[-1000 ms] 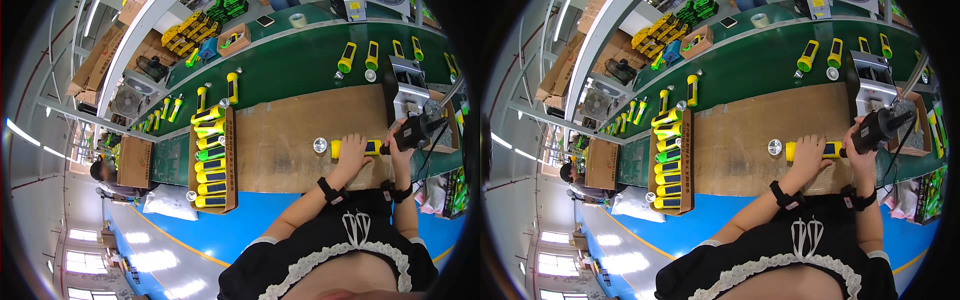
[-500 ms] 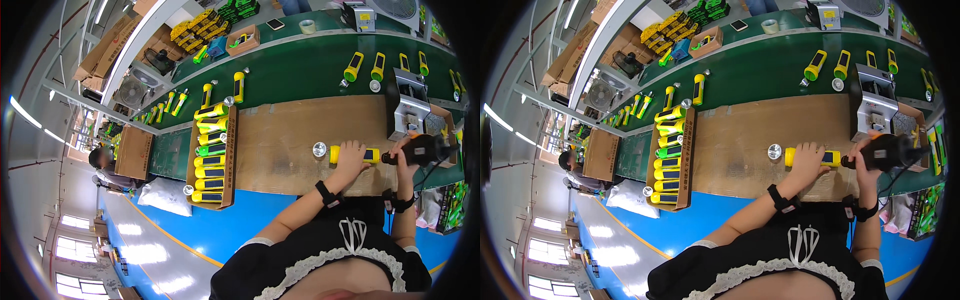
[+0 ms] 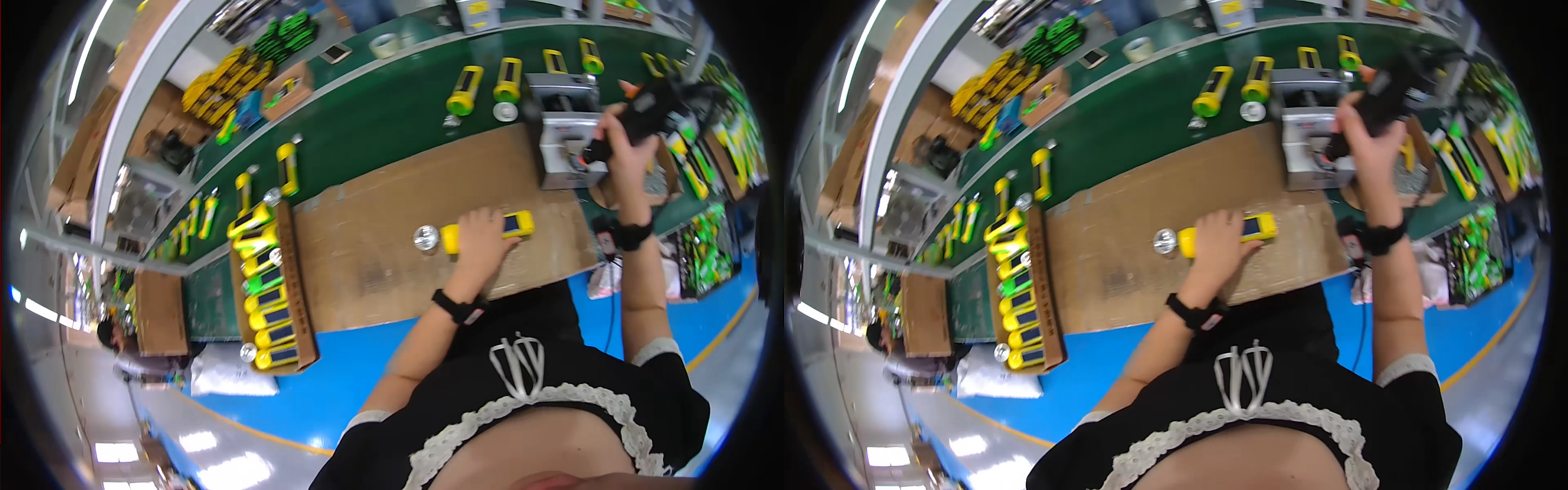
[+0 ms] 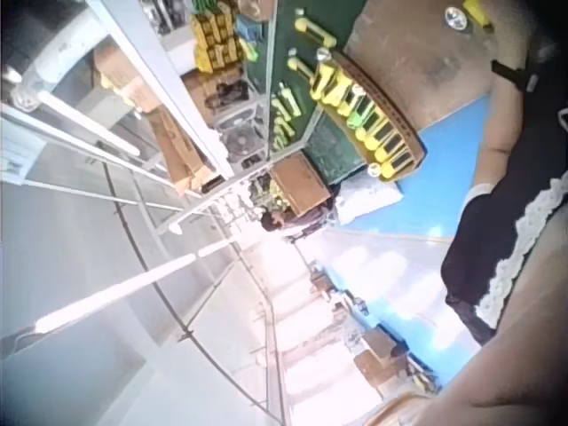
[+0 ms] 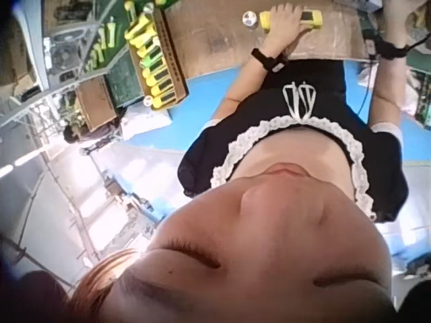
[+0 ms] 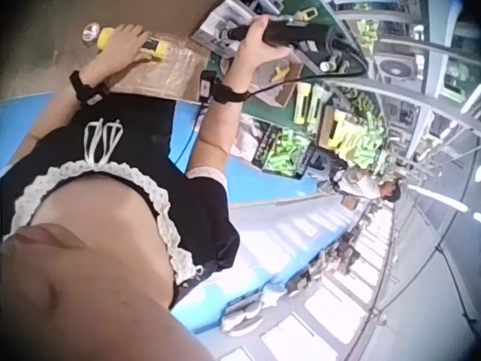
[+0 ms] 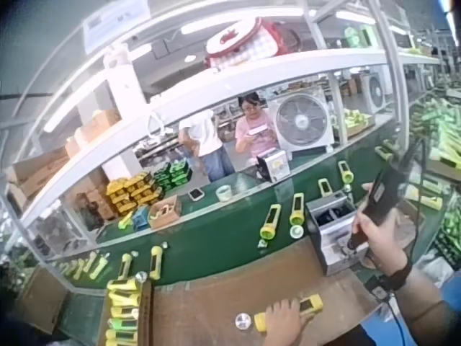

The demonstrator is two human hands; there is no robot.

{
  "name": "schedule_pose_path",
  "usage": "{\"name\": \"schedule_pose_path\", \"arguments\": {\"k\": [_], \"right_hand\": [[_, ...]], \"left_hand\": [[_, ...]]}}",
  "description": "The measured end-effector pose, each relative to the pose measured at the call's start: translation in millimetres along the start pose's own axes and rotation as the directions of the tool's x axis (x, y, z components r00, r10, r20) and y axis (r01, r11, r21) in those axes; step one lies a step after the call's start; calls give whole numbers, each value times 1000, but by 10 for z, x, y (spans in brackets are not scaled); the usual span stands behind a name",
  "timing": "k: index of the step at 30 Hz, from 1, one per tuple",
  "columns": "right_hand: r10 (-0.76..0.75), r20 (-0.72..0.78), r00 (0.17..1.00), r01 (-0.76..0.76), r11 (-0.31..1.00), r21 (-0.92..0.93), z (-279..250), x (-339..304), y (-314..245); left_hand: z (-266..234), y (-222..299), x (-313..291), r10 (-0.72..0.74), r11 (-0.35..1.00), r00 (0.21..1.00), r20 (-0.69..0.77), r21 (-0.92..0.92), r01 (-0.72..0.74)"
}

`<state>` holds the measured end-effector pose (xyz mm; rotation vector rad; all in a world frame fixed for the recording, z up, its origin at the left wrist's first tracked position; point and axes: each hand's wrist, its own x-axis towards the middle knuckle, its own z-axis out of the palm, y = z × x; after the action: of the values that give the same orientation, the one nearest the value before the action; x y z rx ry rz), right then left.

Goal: Assembling handheld flashlights using an electric screwdriver and components from an assembly line.

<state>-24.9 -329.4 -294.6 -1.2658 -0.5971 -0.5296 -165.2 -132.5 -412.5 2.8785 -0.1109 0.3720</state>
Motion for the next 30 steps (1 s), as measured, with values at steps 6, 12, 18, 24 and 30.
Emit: {"name": "schedule_pose_path", "arguments": {"k": [6, 12, 18, 24, 30], "right_hand": [[33, -45, 998, -33, 999, -10, 18, -86, 153], [66, -45, 997, -73, 983, -171, -82, -72, 259], [235, 24, 972, -235, 972, 5, 18, -98, 120], [141, 126, 982, -161, 974, 162, 269, -715, -49], [145, 165, 976, -182, 954, 237, 528, -865, -45]], "left_hand": [[69, -16, -24, 70, 994, 996, -64, 86, -64], [97, 46, -22, 60, 990, 997, -56, 129, -52], [46, 41, -48, 20, 994, 999, -44, 109, -16], [82, 50, -100, 27, 997, 993, -115, 73, -18], [130, 57, -181, 15, 993, 993, -120, 114, -2]]}}
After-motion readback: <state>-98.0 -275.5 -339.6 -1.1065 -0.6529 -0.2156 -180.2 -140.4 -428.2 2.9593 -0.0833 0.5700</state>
